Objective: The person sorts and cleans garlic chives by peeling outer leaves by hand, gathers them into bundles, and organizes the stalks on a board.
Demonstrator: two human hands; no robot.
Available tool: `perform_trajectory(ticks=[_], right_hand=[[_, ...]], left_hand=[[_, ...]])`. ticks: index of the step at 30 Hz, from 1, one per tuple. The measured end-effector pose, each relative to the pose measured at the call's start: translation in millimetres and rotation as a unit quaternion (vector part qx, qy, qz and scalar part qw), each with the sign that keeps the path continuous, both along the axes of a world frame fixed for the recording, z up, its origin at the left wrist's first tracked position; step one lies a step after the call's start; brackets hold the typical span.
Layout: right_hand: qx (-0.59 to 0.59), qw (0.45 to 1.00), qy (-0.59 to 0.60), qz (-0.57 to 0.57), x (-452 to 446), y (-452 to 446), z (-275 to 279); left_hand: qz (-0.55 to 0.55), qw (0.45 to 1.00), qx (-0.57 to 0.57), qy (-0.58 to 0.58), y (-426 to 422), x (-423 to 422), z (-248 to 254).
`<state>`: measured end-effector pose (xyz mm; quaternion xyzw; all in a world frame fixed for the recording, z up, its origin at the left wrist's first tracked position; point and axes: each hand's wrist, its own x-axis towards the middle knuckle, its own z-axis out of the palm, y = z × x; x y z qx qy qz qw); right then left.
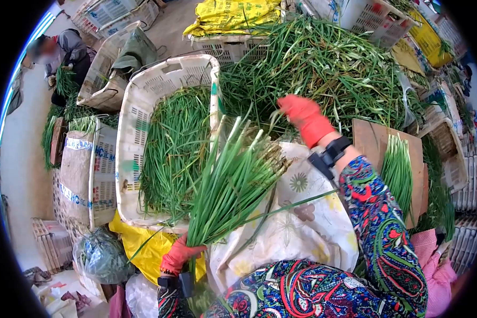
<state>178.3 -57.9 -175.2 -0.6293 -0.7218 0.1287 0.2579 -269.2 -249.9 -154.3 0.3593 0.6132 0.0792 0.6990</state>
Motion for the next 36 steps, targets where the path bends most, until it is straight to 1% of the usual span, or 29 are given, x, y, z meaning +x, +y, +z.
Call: perform_trajectory(ticks=[1, 2, 3, 4, 6, 7, 8, 9, 10, 11, 12, 13, 15, 16, 18, 20, 21, 22, 24, 26, 27, 28, 29, 30, 32, 34, 36], right_hand=[[0.093, 0.993, -0.075, -0.003, 30.0, 6.3, -0.2], [0.002, 0.945, 0.297, -0.134, 39.3, -0.8, 29.0], [-0.062, 0.931, 0.303, -0.192, 81.6, 14.3, 18.4], [-0.052, 0.958, 0.08, -0.271, 81.0, 11.1, 48.0], [-0.052, 0.974, 0.016, -0.22, 70.9, -0.3, 51.0], [-0.124, 0.976, 0.12, -0.13, 55.0, -13.6, 52.2], [-0.193, 0.955, 0.223, -0.038, 27.0, -28.9, 61.9], [-0.187, 0.95, 0.235, 0.086, 20.6, -36.6, 46.7], [-0.226, 0.91, 0.323, 0.125, 10.4, -37.7, 33.3], [-0.27, 0.859, 0.407, 0.156, 0.2, -38.7, 20.1], [-0.35, 0.751, 0.55, 0.1, -17.4, -33.2, 14.8], [-0.384, 0.752, 0.521, 0.127, -31.0, -21.7, 1.9], [-0.44, 0.758, 0.45, 0.169, -53.3, -12.2, 6.0], [-0.363, 0.806, 0.44, 0.16, -58.0, -11.8, -1.6], [-0.348, 0.841, 0.411, 0.056, -65.2, -9.5, 21.0], [-0.303, 0.881, 0.361, 0.031, -56.6, -4.6, 33.6], [-0.182, 0.896, 0.401, 0.052, -47.8, -1.1, 32.5], [-0.145, 0.903, 0.405, -0.006, -29.9, -1.3, 34.4], [-0.111, 0.899, 0.415, -0.091, -0.7, -0.1, 45.7], [-0.141, 0.929, 0.342, -0.006, 15.1, -20.0, 64.8], [-0.28, 0.904, 0.323, -0.023, 7.6, -25.5, 69.5], [-0.359, 0.894, 0.268, -0.024, -6.7, -36.7, 71.0], [-0.353, 0.909, 0.22, -0.004, -19.8, -55.1, 67.2], [-0.334, 0.923, 0.191, -0.016, -39.8, -75.4, 78.6], [-0.407, 0.888, 0.214, 0.003, -61.6, -77.3, 42.3], [-0.416, 0.864, 0.281, -0.024, -79.0, -77.1, 9.1], [-0.409, 0.84, 0.354, -0.044, -85.3, -79.8, 11.4]], left_hand=[[-0.004, 1.0, 0.002, 0.0, -0.5, 0.5, -0.3], [-0.007, 1.0, 0.0, 0.005, 0.6, 1.1, -0.9], [-0.009, 1.0, -0.003, 0.009, 1.8, 1.8, -1.4], [-0.012, 1.0, -0.005, 0.014, 1.3, 1.8, -1.7], [-0.012, 1.0, 0.007, -0.001, 1.8, -0.3, -5.1], [-0.013, 1.0, 0.006, -0.006, 2.8, -0.8, -7.1], [-0.015, 1.0, 0.004, -0.01, 3.2, -0.9, -8.3], [-0.014, 1.0, 0.003, -0.014, 3.5, -1.0, -9.1], [-0.011, 1.0, 0.004, -0.007, 3.3, -0.6, -7.7], [-0.009, 1.0, 0.005, 0.003, 3.4, 0.6, -5.3], [-0.008, 1.0, 0.008, 0.012, 4.8, 1.4, -2.8], [-0.001, 1.0, 0.003, 0.016, 5.4, 1.2, -2.1], [-0.019, 0.999, 0.006, 0.024, 7.9, -0.9, 2.1], [-0.026, 0.999, 0.008, 0.026, 7.8, -1.0, 3.0], [-0.01, 1.0, 0.011, 0.023, 6.5, 0.2, 4.1], [-0.009, 1.0, 0.007, 0.028, 5.3, 0.8, 4.7], [-0.007, 1.0, 0.004, 0.023, 4.4, 0.4, 3.6], [-0.007, 1.0, 0.002, 0.017, 3.0, 0.0, 1.3], [-0.002, 1.0, 0.001, 0.007, 2.6, 1.9, -1.3], [0.013, 1.0, 0.0, -0.002, -1.7, 4.9, -1.3], [0.012, 1.0, -0.003, -0.002, -2.8, 2.5, -5.3], [0.012, 1.0, 0.0, -0.006, -3.0, 3.0, -6.6], [0.011, 1.0, 0.003, -0.009, -2.8, 4.4, -7.3], [0.009, 1.0, 0.005, -0.011, -2.6, 5.9, -6.9], [0.013, 1.0, 0.006, -0.012, -4.4, 8.1, -4.5], [0.026, 0.999, 0.017, -0.025, -9.2, 7.1, -7.6], [0.039, 0.999, 0.008, -0.022, -13.2, 5.5, -7.4]])
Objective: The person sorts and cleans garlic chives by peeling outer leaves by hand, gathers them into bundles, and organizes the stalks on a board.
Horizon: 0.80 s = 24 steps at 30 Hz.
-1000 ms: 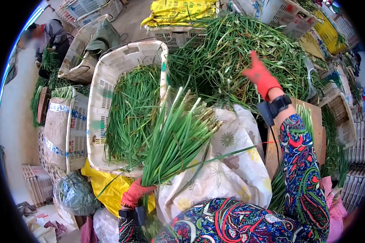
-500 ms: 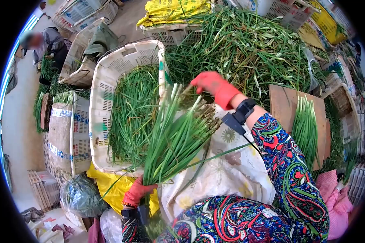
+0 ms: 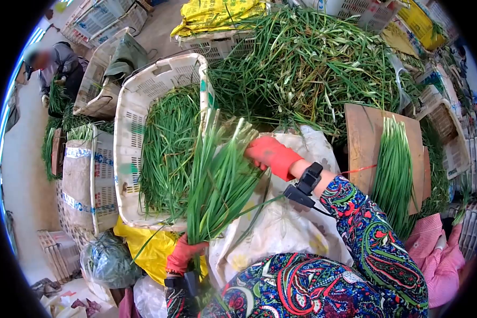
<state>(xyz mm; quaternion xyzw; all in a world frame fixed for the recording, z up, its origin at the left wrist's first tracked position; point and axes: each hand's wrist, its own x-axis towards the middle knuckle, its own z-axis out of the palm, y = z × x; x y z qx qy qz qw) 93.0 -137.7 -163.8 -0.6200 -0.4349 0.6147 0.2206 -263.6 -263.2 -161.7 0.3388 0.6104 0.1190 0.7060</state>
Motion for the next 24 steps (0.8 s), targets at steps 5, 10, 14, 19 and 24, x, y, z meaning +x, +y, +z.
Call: perform_trajectory(ticks=[5, 10, 14, 19, 24], right_hand=[[0.05, 0.977, 0.191, -0.08, 29.9, 19.4, 28.3], [0.121, 0.895, 0.307, -0.301, 84.8, 31.6, 50.7], [0.29, 0.715, 0.437, -0.463, 135.3, 39.8, 61.5], [0.393, 0.908, -0.111, 0.089, 77.3, 18.8, 43.7], [0.594, 0.757, -0.227, 0.15, -13.7, -13.4, -26.2]], left_hand=[[0.006, 0.999, -0.021, -0.033, -11.9, 4.2, -4.8], [0.004, 0.999, -0.021, -0.045, -10.2, 17.5, -4.6], [-0.003, 0.999, -0.029, -0.041, -7.9, 19.4, 0.6], [0.003, 0.998, -0.03, -0.052, -3.8, 24.0, 6.0], [0.004, 0.999, -0.025, -0.048, -10.6, 18.9, 4.4]])
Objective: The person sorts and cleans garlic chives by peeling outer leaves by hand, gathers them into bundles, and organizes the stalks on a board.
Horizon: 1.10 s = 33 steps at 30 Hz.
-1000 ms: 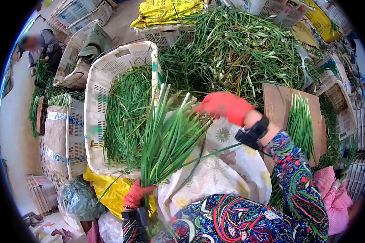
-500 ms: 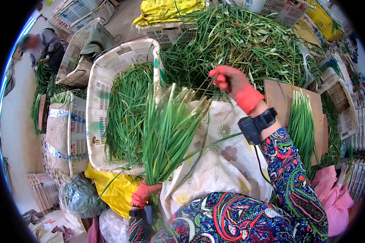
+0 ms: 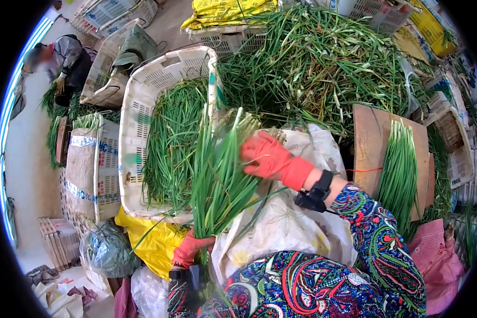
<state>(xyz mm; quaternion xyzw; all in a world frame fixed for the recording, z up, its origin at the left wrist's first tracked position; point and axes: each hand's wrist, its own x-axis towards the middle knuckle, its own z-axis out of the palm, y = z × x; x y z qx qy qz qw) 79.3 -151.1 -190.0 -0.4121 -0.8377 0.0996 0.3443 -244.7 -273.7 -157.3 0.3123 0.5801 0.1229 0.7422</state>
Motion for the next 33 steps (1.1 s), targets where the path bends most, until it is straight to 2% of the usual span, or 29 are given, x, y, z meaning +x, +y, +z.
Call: perform_trajectory(ticks=[4, 5, 8, 9, 13, 17, 20, 21, 22, 24, 26, 28, 29, 32, 33], right_hand=[[-0.125, 0.988, 0.054, 0.065, -10.1, 9.4, -27.0], [-0.155, 0.98, 0.101, 0.079, -9.8, 11.1, -20.7], [-0.169, 0.983, 0.066, 0.002, -6.0, 11.9, 1.1], [-0.148, 0.989, 0.005, -0.01, -3.3, 14.1, 9.1], [0.09, 0.984, -0.134, -0.069, -1.3, 33.4, 6.1], [0.111, 0.984, -0.127, -0.057, 1.9, 48.6, 10.3], [0.098, 0.971, -0.144, -0.16, 21.4, 67.4, 19.0], [-0.01, 0.971, -0.083, -0.223, 36.0, 74.7, 29.6], [-0.118, 0.952, -0.02, -0.283, 55.9, 81.9, 42.7], [-0.141, 0.945, 0.038, -0.292, 101.6, 93.7, 58.5], [-0.113, 0.955, 0.093, -0.258, 143.5, 108.7, 62.0], [-0.119, 0.916, 0.008, -0.383, 185.0, 124.4, 50.3], [-0.196, 0.869, -0.068, -0.449, 177.4, 108.9, 75.4], [-0.271, 0.908, -0.071, -0.313, 168.3, 66.9, 58.1], [-0.382, 0.898, -0.095, -0.198, 158.2, 50.2, 54.5]], left_hand=[[-0.007, 1.0, 0.0, 0.005, 4.0, 5.8, 11.8], [-0.011, 1.0, 0.002, 0.014, 4.6, 6.1, 11.9], [-0.015, 1.0, -0.002, 0.0, 9.6, 11.8, 13.9], [-0.024, 1.0, -0.006, -0.006, 10.9, 11.9, 11.7], [-0.036, 0.999, -0.009, -0.019, 16.5, 12.0, 11.4], [0.002, 0.999, -0.011, -0.044, 17.4, 7.2, 4.4], [-0.006, 0.999, -0.014, -0.043, 20.7, 5.5, 7.3], [0.007, 0.997, -0.03, -0.07, 20.9, 3.4, 11.1], [0.023, 0.999, -0.025, -0.037, 13.1, -2.1, 13.2], [0.04, 0.998, -0.036, -0.014, 2.5, -7.6, 13.4], [0.032, 0.999, -0.033, -0.015, -0.7, -9.0, 7.9], [0.032, 0.998, -0.041, -0.02, -4.5, -9.5, 1.5], [0.033, 0.998, -0.049, -0.023, -4.2, -10.2, -1.1], [0.048, 0.997, -0.052, -0.044, -1.2, -4.4, -0.8], [0.048, 0.996, -0.052, -0.044, -1.8, -4.2, -1.7]])
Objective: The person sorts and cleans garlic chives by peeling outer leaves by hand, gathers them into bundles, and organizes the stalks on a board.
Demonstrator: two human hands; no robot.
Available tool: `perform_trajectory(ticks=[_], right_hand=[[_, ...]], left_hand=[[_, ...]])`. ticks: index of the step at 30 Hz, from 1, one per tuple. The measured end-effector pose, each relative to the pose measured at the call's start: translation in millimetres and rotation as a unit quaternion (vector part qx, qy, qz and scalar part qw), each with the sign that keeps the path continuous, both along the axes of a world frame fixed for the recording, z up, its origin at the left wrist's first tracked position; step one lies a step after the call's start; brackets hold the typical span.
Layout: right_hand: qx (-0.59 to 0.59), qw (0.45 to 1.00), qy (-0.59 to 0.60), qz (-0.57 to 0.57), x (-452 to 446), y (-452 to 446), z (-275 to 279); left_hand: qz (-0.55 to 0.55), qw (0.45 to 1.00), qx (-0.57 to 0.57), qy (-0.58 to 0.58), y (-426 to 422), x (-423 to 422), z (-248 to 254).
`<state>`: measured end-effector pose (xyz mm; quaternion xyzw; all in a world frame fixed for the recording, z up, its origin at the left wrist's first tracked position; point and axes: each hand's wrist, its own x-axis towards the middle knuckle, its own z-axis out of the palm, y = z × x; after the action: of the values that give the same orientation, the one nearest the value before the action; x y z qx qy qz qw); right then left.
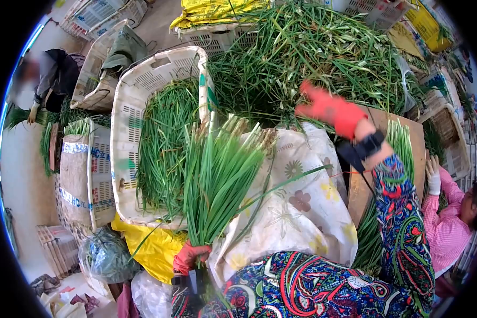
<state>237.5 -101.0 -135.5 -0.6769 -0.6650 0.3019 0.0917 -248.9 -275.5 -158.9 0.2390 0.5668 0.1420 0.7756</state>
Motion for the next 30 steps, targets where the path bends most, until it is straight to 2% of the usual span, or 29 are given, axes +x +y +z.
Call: perform_trajectory(ticks=[1, 2, 3, 4, 6, 9, 11, 12, 13, 14, 15, 16, 17, 19, 20, 21, 23, 29, 30], right_hand=[[-0.12, 0.987, 0.044, 0.1, -15.4, -19.2, -1.0], [-0.124, 0.974, 0.04, 0.185, -28.3, -40.4, -17.8], [-0.142, 0.965, -0.01, 0.221, -50.5, -63.1, -11.4], [0.028, 0.955, -0.076, 0.284, -66.4, -85.2, -35.0], [-0.066, 0.929, -0.09, 0.354, -96.3, -93.9, -35.2], [-0.061, 0.954, -0.077, 0.283, -93.9, -84.2, -54.0], [0.029, 0.972, -0.157, 0.175, -57.8, -53.5, -52.8], [0.145, 0.982, -0.079, 0.092, -26.1, -39.8, -59.5], [0.258, 0.966, 0.001, 0.009, -1.8, -26.2, -65.1], [0.117, 0.972, 0.135, -0.15, 5.3, -14.2, -51.5], [-0.03, 0.917, 0.261, -0.3, 9.1, -7.5, -33.2], [-0.076, 0.924, 0.287, -0.243, -1.9, -8.5, -25.3], [-0.087, 0.913, 0.278, -0.287, -39.4, -20.5, 6.6], [-0.252, 0.916, 0.256, -0.18, -70.8, -32.9, -2.1], [-0.239, 0.914, 0.295, -0.144, -88.2, -46.0, 1.2], [-0.239, 0.894, 0.343, -0.16, -101.7, -55.3, -15.5], [-0.206, 0.894, 0.361, -0.165, -119.8, -59.3, -28.5], [-0.173, 0.91, 0.345, -0.15, -125.9, -45.0, -22.2], [-0.187, 0.93, 0.274, -0.157, -125.5, -41.4, -11.6]], left_hand=[[0.001, 1.0, -0.001, 0.001, -1.2, -0.6, -0.7], [-0.014, 1.0, -0.003, 0.008, -2.0, -3.0, -1.8], [-0.031, 0.999, -0.006, 0.015, -1.6, -6.0, -3.5], [-0.051, 0.998, -0.007, 0.021, -0.1, -6.7, -4.7], [-0.041, 0.999, -0.013, 0.009, 0.7, -5.8, -6.1], [-0.025, 1.0, -0.003, -0.013, -0.2, -2.7, -0.9], [-0.023, 1.0, 0.003, -0.013, -2.0, -2.1, 0.4], [-0.028, 1.0, 0.003, -0.003, -2.2, -3.2, 0.1], [-0.031, 1.0, 0.003, 0.005, -3.2, -3.9, -0.7], [-0.035, 0.999, 0.004, 0.008, -4.0, -4.7, -0.3], [-0.041, 0.999, 0.007, 0.011, -2.8, -5.1, 0.6], [-0.046, 0.999, 0.009, 0.013, -1.8, -4.2, 0.7], [-0.054, 0.998, 0.01, 0.016, -1.3, -2.6, 0.0], [-0.036, 0.999, 0.002, 0.01, -0.4, -2.1, -4.0], [-0.033, 0.999, -0.003, 0.01, -0.3, -2.5, -4.5], [-0.031, 0.999, -0.009, 0.013, -0.9, -4.2, -4.1], [-0.026, 1.0, 0.0, 0.005, -1.5, -5.4, -3.5], [-0.04, 0.999, 0.007, -0.019, 0.3, -6.2, -7.7], [-0.046, 0.999, 0.008, -0.019, 0.5, -5.7, -7.8]])
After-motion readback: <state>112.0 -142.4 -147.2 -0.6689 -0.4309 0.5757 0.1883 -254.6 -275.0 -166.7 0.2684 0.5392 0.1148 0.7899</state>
